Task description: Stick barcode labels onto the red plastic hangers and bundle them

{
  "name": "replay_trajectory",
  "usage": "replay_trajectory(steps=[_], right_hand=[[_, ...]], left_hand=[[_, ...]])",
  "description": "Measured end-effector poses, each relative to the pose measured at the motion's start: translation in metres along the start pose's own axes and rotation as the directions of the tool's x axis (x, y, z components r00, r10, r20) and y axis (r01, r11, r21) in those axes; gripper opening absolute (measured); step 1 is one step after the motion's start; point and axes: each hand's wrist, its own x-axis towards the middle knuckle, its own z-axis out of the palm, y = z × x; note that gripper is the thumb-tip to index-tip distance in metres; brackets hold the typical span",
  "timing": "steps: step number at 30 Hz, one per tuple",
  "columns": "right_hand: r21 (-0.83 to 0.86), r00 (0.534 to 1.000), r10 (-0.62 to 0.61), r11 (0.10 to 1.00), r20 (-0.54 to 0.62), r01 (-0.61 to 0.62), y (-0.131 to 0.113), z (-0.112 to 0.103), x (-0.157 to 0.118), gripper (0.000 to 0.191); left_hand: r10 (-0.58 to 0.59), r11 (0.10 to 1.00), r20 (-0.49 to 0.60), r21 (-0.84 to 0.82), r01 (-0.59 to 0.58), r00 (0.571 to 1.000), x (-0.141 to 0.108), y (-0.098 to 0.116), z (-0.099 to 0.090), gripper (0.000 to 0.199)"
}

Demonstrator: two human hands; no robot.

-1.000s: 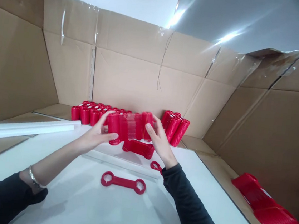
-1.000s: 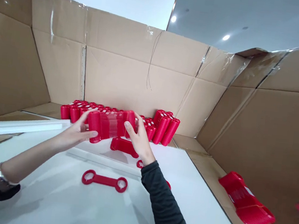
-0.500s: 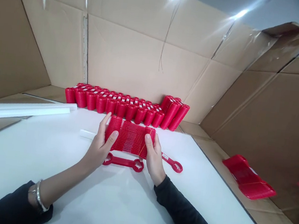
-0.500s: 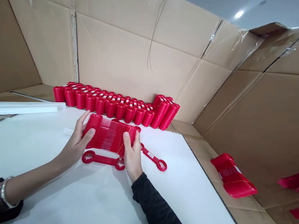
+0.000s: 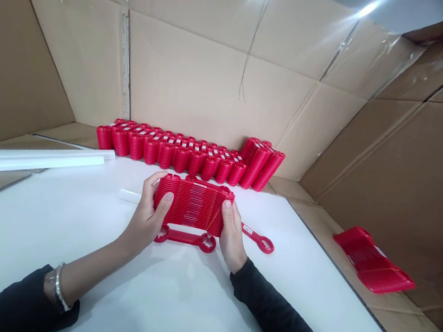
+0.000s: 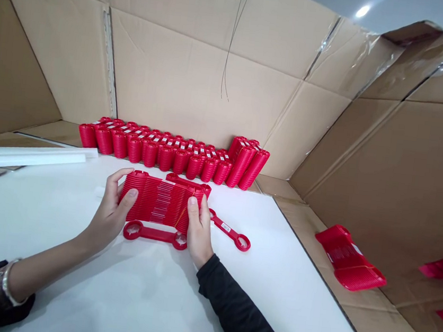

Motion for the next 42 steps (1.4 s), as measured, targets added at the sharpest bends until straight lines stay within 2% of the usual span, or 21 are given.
replay_trajectory(steps=[5,11,13,15,17,18,20,22,23,25,28,33,39,42], right_hand=[[-0.020,0.999,-0.037,0.999,-0.001,0.037,-0.002,-0.001,-0.001,0.038],[-0.048,0.999,0.030,0.998,0.010,-0.030,-0.002,-0.001,0.004,0.044],[-0.098,1.000,0.028,0.995,0.009,-0.027,0.000,-0.001,0.004,0.046],[-0.238,0.999,-0.042,0.971,-0.016,0.037,0.001,-0.003,0.002,0.047],[-0.462,0.977,-0.213,0.867,-0.004,0.187,0.001,-0.004,-0.001,0.052],[-0.573,0.948,-0.315,0.768,0.049,0.285,0.001,-0.005,-0.003,0.055],[-0.718,0.850,-0.472,0.506,0.233,0.478,0.000,-0.006,-0.005,0.056],[-0.747,0.737,-0.536,0.264,0.412,0.610,0.001,-0.005,-0.006,0.044],[-0.743,0.691,-0.552,0.179,0.467,0.645,0.003,-0.005,-0.006,0.038],[-0.730,0.625,-0.588,0.085,0.513,0.679,0.006,-0.005,-0.005,0.031],[-0.711,0.575,-0.631,0.052,0.520,0.701,0.010,-0.006,-0.004,0.033],[-0.683,0.535,-0.662,0.047,0.526,0.729,0.011,-0.009,-0.004,0.037],[-0.676,0.516,-0.703,0.066,0.490,0.733,0.012,-0.006,-0.003,0.031],[-0.706,0.543,-0.694,0.072,0.472,0.705,0.011,-0.001,-0.005,0.018]], left_hand=[[-0.015,1.000,0.015,-0.013,0.016,1.000,-0.001,0.000,0.001,0.041],[-0.078,0.997,-0.018,0.011,0.078,0.997,0.001,-0.001,0.004,0.041],[-0.085,0.996,-0.023,0.008,0.085,0.996,0.002,-0.002,0.004,0.042],[-0.080,0.997,-0.039,0.007,0.081,0.996,0.004,-0.003,0.004,0.043],[-0.059,0.998,-0.074,0.018,0.061,0.995,0.005,-0.003,0.003,0.045],[-0.046,0.998,-0.093,0.026,0.049,0.995,0.006,-0.003,0.003,0.045],[-0.031,0.999,-0.132,0.036,0.036,0.991,0.007,-0.003,0.002,0.045],[-0.047,0.998,-0.169,0.027,0.052,0.984,0.007,-0.002,0.002,0.044],[-0.065,0.998,-0.185,0.013,0.068,0.981,0.007,-0.001,0.002,0.044],[-0.103,0.995,-0.208,-0.020,0.101,0.973,0.006,0.000,0.003,0.044],[-0.144,0.989,-0.223,-0.053,0.135,0.964,0.004,0.001,0.005,0.044],[-0.149,0.989,-0.243,-0.059,0.139,0.958,0.003,0.003,0.006,0.045],[-0.123,0.992,-0.252,-0.050,0.114,0.960,0.002,0.005,0.007,0.044],[-0.105,0.994,-0.240,-0.034,0.099,0.965,0.001,0.004,0.008,0.043]])
